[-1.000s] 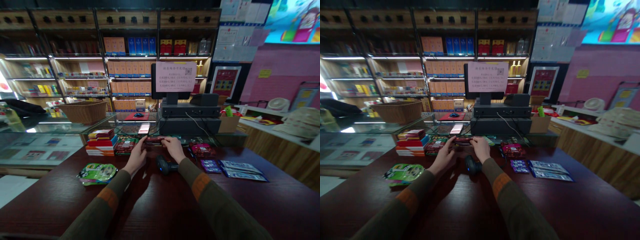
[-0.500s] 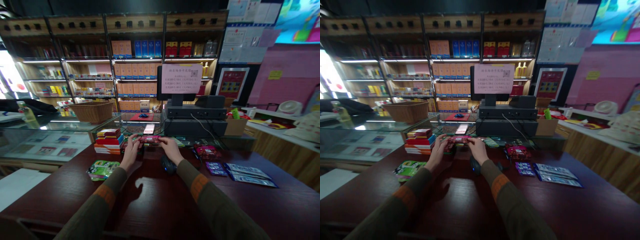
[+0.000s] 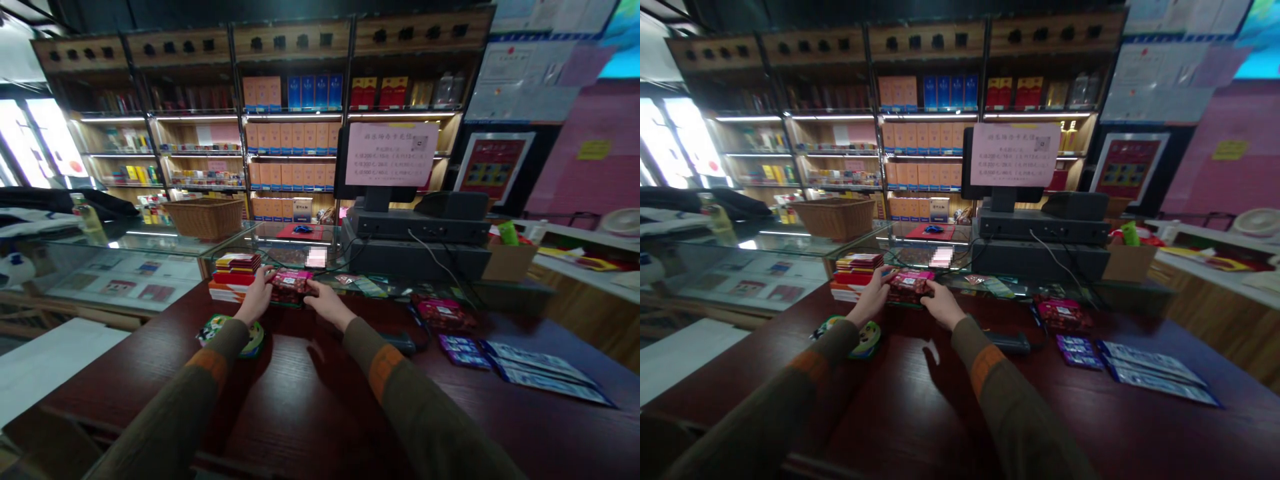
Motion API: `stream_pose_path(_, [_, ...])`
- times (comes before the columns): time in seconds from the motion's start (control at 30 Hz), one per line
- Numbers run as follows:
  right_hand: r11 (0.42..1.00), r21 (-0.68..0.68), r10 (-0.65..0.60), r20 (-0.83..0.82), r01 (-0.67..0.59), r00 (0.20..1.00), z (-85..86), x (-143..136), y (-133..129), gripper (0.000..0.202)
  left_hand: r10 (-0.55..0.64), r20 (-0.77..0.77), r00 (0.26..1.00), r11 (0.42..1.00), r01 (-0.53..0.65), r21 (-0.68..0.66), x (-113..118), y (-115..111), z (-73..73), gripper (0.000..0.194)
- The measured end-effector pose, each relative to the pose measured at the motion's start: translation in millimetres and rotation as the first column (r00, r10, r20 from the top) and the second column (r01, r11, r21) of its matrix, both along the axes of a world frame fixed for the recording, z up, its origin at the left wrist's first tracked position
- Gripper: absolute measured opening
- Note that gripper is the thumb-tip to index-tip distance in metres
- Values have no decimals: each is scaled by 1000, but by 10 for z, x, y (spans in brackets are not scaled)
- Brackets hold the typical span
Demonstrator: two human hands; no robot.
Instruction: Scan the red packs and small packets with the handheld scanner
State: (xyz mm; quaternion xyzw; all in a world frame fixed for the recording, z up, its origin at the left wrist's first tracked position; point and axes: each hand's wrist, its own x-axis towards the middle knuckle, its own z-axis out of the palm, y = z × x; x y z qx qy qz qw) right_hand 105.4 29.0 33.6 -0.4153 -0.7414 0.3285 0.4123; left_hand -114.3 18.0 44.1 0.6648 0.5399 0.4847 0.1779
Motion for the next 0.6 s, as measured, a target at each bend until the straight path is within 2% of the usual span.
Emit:
stream_pose_path(0.27, [1000, 8, -4, 155, 2, 988, 55, -156, -35, 55, -4, -299, 954, 1000, 4, -1, -115, 12, -44, 62])
stream_pose_path(0.33, [1000, 13, -23, 185, 21, 982, 62, -175, -33, 54, -7, -380, 925, 1000, 6, -4, -106, -16, -23, 63])
stream_pose_path(0.47, [997, 22, -81, 243, 78, 967, 51, -186, -4, 58, -4, -520, 854, 995, 56, 84, -89, -52, 15, 59])
stream_pose_path(0.6, [992, 26, -122, 317, 119, 941, 35, -189, 27, 59, 83, -623, 778, 992, -6, 126, -78, -46, -6, 47])
